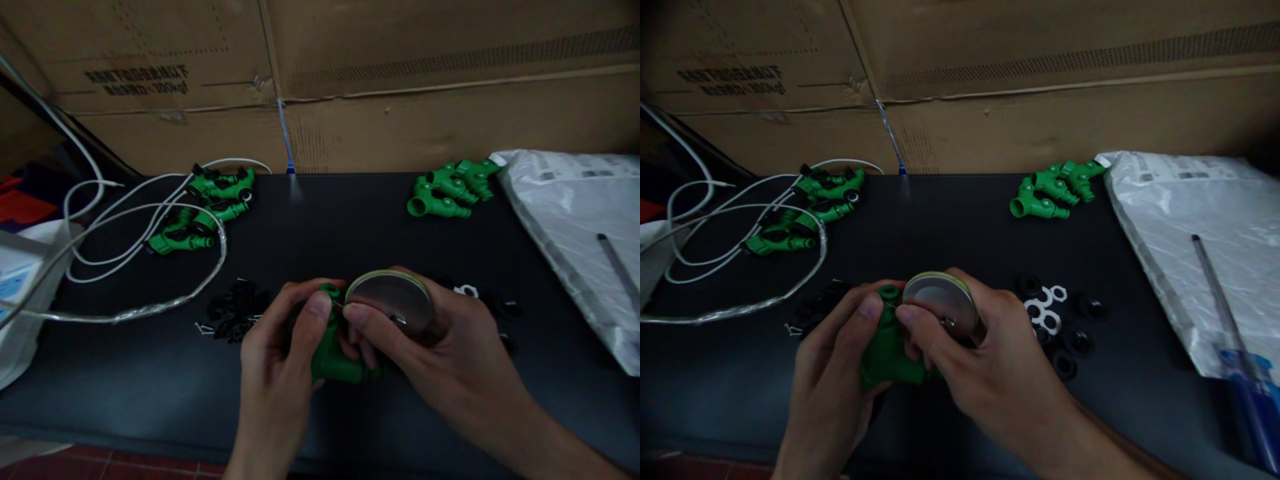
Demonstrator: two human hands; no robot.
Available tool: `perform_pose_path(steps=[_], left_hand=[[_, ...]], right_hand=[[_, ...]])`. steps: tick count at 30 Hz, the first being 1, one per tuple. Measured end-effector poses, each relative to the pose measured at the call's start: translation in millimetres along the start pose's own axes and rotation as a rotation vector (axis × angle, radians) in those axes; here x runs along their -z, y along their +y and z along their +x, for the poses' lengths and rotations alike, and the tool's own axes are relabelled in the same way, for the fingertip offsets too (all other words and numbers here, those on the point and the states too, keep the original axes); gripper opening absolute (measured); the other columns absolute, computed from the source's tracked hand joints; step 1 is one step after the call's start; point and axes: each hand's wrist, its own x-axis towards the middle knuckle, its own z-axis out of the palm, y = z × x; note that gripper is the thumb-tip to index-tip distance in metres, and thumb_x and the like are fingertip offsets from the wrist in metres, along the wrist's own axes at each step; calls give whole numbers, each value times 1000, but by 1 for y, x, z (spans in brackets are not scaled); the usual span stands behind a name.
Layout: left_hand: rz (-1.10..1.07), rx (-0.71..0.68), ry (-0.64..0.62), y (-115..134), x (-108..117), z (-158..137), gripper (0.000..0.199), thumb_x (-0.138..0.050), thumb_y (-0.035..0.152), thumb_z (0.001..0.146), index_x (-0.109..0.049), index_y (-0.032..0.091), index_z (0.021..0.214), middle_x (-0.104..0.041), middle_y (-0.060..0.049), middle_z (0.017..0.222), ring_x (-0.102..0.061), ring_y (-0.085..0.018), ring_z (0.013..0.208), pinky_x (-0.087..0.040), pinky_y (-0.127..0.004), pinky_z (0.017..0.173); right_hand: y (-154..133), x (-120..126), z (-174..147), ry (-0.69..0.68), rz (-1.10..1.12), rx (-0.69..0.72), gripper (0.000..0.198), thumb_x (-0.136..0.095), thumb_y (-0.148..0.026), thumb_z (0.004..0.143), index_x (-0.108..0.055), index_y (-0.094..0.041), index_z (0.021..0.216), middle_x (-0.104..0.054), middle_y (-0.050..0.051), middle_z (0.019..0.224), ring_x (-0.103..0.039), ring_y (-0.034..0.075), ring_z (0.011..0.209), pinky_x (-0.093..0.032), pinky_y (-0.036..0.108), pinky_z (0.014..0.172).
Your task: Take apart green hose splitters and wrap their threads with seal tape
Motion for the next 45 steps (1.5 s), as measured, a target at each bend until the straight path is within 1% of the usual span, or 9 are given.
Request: perform_pose_path(steps=[6, 12, 16, 24, 31, 35, 38, 41, 45], left_hand=[[21, 17, 13, 0, -1, 0, 33, -71, 51, 91, -77, 19, 99, -70, -1, 71, -66, -12, 57, -52, -15, 46], [41, 84, 144, 4, -3, -1, 40, -71, 56, 88, -76, 19, 102, -63, 2, 57, -59, -11, 47, -41, -13, 40], [53, 113, 129, 6, -5, -2, 41, -68, 56, 89, -75, 19, 106, -62, 2, 56, -55, -10, 45, -35, -13, 38], [58, 129, 127, 7, -6, -3, 40, -70, 55, 88, -76, 21, 107, -61, 2, 57, -54, -10, 47, -37, -13, 40], [65, 138, 101, 12, -8, -4, 42, -67, 54, 91, -76, 18, 108, -61, 2, 54, -46, -6, 39, -27, -11, 34], [65, 139, 74, 13, -9, -4, 40, -64, 53, 92, -77, 18, 105, -61, 1, 53, -40, -6, 35, -23, -12, 32], [52, 149, 67, 13, -8, -5, 40, -66, 52, 90, -78, 18, 106, -62, 1, 52, -37, -5, 33, -20, -13, 32], [36, 139, 66, 12, -7, -5, 36, -73, 45, 84, -81, 18, 106, -64, -1, 54, -42, -6, 37, -24, -12, 33], [40, 77, 84, 10, -8, -5, 29, -77, 38, 80, -84, 17, 100, -69, -4, 65, -53, -8, 42, -30, -11, 33]], right_hand=[[1, 1, 4, 4, -78, 34, 13, -69, -24, 94, -68, -21, 82, -65, -4, 66, -60, 7, 58, -50, 13, 52], [-3, 7, 7, -20, -145, 65, 17, -68, -24, 95, -67, -21, 78, -66, -4, 66, -59, 6, 57, -49, 13, 52], [-4, 7, 5, -57, -149, 34, 18, -69, -25, 95, -67, -20, 78, -66, -3, 68, -60, 7, 59, -50, 14, 54], [-3, 10, 7, -75, -123, -15, 17, -67, -28, 96, -67, -21, 81, -65, -3, 67, -58, 8, 57, -50, 16, 52], [-8, 11, 8, -78, -74, -22, 16, -74, -20, 91, -66, -20, 77, -66, -4, 65, -59, 7, 56, -49, 15, 53], [-10, 11, 9, -82, -88, -36, 17, -73, -21, 91, -66, -19, 76, -65, -4, 64, -58, 7, 55, -49, 15, 51], [-11, 14, 9, -76, -105, -38, 16, -73, -22, 91, -67, -20, 77, -65, -4, 63, -56, 7, 53, -48, 15, 49], [-11, 16, 10, -69, -108, -39, 14, -74, -21, 90, -69, -20, 77, -64, -4, 63, -56, 7, 53, -47, 13, 49], [-13, 17, 11, -65, -109, -22, 14, -74, -21, 90, -69, -21, 78, -64, -6, 61, -55, 6, 52, -46, 12, 48]])
